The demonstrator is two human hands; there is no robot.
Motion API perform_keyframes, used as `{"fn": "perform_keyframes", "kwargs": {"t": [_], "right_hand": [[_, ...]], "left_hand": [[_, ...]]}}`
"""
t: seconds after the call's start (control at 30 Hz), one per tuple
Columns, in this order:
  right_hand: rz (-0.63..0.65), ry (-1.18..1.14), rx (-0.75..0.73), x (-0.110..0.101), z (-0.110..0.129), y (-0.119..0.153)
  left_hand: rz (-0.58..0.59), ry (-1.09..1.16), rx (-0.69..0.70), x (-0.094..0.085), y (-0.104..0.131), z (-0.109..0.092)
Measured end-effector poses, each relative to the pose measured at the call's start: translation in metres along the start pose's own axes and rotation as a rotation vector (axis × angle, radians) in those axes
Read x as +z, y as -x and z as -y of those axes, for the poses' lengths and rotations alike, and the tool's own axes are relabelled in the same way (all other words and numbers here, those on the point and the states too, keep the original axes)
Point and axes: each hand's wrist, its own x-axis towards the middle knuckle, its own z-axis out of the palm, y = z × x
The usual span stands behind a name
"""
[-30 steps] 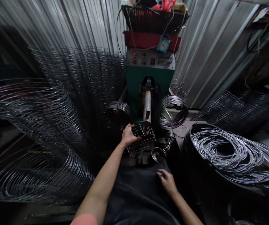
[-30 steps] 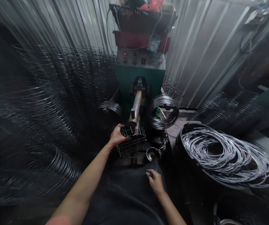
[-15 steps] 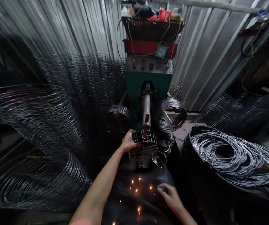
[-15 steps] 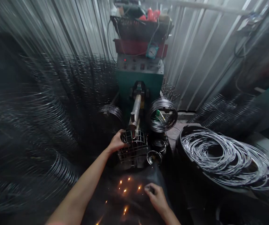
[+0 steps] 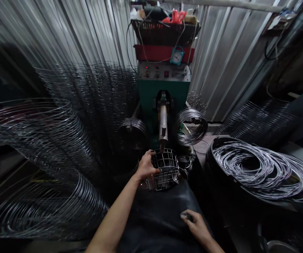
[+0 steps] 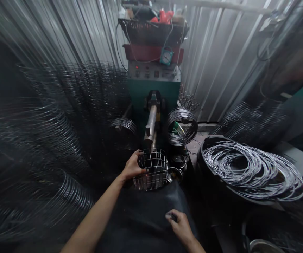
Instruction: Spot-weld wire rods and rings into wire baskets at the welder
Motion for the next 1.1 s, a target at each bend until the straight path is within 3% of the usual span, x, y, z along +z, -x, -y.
{"fn": "perform_keyframes", "kwargs": {"t": [0.1, 0.17, 0.27, 0.37, 0.43, 0.53, 0.67, 0.83, 0.97, 1.1], "right_hand": [[-0.008, 0.004, -0.037, -0.014, 0.013, -0.012], [-0.041, 0.011, -0.105, -0.030, 0.028, -0.035], [-0.131, 0.067, -0.255, -0.054, 0.056, -0.095], [-0.160, 0.180, -0.419, -0.065, 0.084, -0.170], [-0.104, 0.267, -0.478, -0.064, 0.100, -0.215], [0.101, 0.349, -0.476, -0.057, 0.113, -0.260], [0.251, 0.395, -0.425, -0.049, 0.111, -0.282], [0.166, 0.532, -0.390, -0.041, 0.107, -0.293], [0.126, 0.555, -0.388, -0.041, 0.115, -0.300], [0.136, 0.570, -0.421, -0.052, 0.118, -0.298]], "left_hand": [[0.038, -0.007, -0.044, -0.003, 0.002, -0.003], [0.077, -0.033, -0.041, -0.007, 0.002, -0.001], [0.158, -0.029, -0.040, -0.017, -0.007, 0.003], [0.168, -0.021, -0.113, -0.028, -0.030, 0.005], [0.176, -0.074, -0.132, -0.033, -0.049, 0.003], [0.256, -0.186, -0.104, -0.036, -0.071, 0.000], [0.267, -0.257, -0.047, -0.029, -0.078, 0.002], [0.156, -0.359, -0.016, -0.020, -0.081, 0.003], [0.096, -0.400, -0.013, -0.032, -0.083, -0.004], [0.240, -0.376, 0.090, -0.047, -0.065, -0.001]]}}
